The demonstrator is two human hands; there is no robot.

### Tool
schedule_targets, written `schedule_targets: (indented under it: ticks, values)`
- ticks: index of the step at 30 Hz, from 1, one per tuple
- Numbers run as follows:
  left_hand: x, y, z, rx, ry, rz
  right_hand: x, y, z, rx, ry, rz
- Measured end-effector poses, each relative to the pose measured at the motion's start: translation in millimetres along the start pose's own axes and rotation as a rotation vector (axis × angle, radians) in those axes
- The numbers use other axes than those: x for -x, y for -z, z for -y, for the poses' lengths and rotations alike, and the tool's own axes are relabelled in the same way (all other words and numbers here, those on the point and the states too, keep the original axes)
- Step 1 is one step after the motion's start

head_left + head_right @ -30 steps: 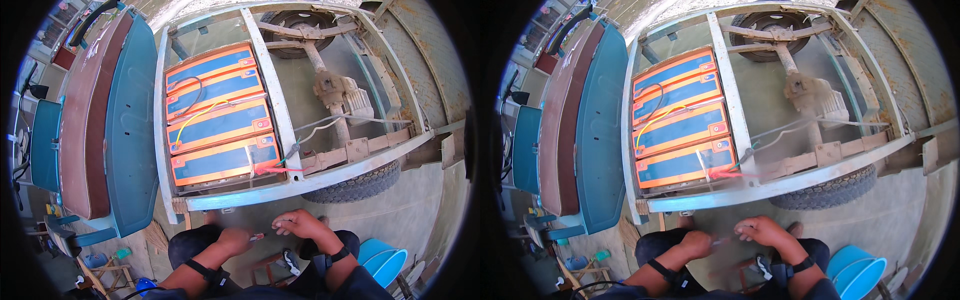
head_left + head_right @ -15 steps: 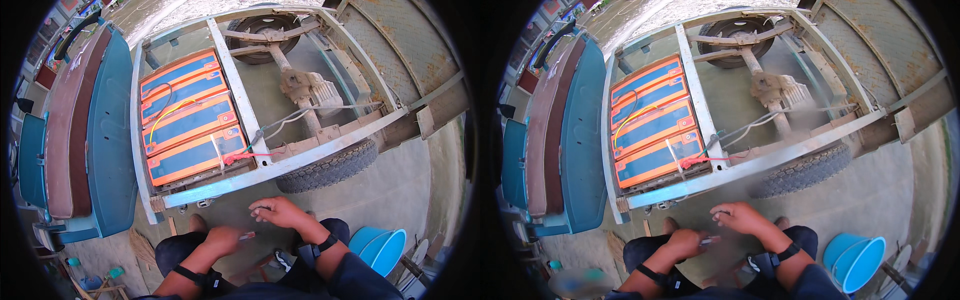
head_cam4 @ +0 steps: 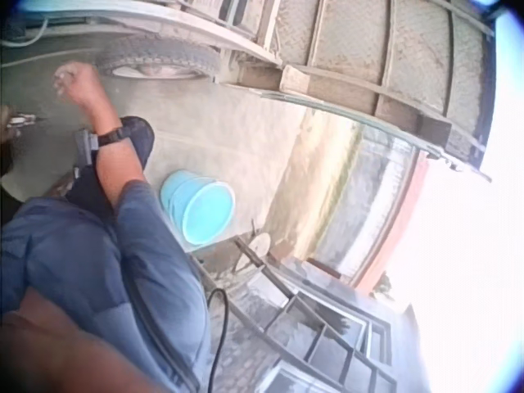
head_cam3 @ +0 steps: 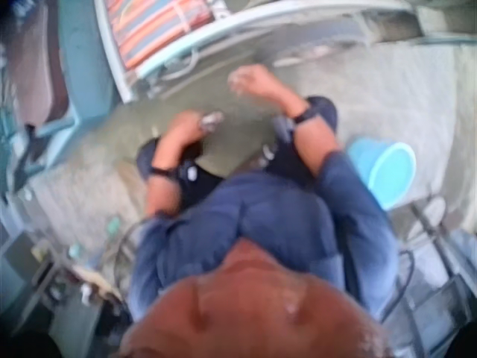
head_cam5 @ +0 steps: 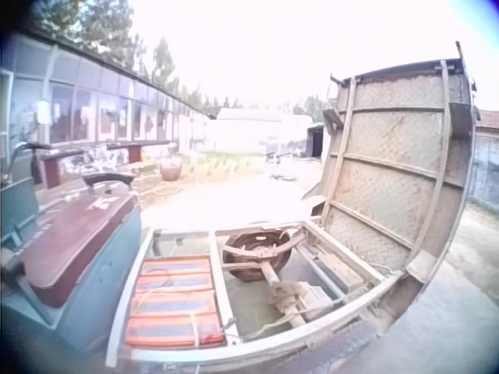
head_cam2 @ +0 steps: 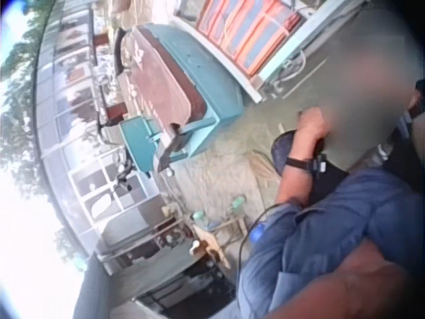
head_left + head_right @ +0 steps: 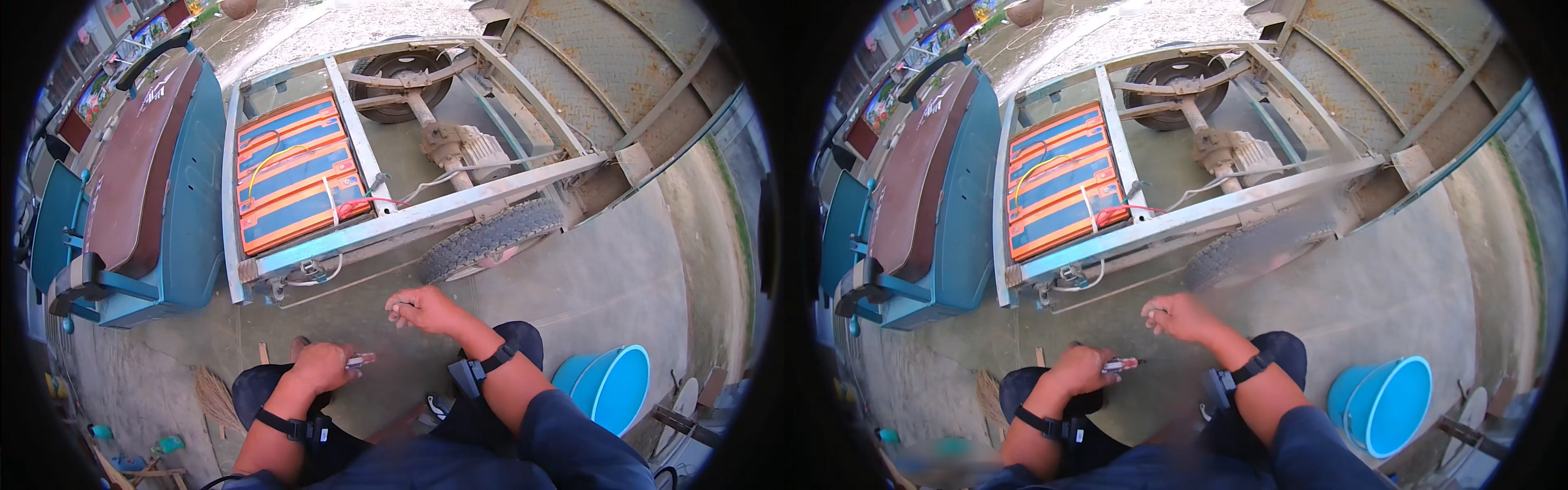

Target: The person connects wires to the terminals of a battery bank in an electric vehicle using a screwdriver.

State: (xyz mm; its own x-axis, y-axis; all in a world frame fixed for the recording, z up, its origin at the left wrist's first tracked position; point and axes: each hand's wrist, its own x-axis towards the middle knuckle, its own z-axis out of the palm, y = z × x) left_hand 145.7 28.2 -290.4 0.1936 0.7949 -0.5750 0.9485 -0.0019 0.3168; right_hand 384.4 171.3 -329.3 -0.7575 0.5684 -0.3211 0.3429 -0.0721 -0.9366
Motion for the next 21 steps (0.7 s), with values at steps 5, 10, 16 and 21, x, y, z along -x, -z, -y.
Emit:
schedule_targets:
  ticks: [5,10,16,21]
  values:
    - [50,26,16,0.078,0.059,-0.096,37,11,-7,-0.139,0.001,-0.173]
    - [79,28,74,0.155,0.13,-0.125,71,43,4,-0.083,-0.01,-0.274]
    - [93,11,91,0.476,0.199,-0.246,94,54,-20,-0.055,-0.098,-0.37]
    - [88,10,93,0.476,0.214,-0.254,90,51,-33,-0.152,-0.119,-0.433]
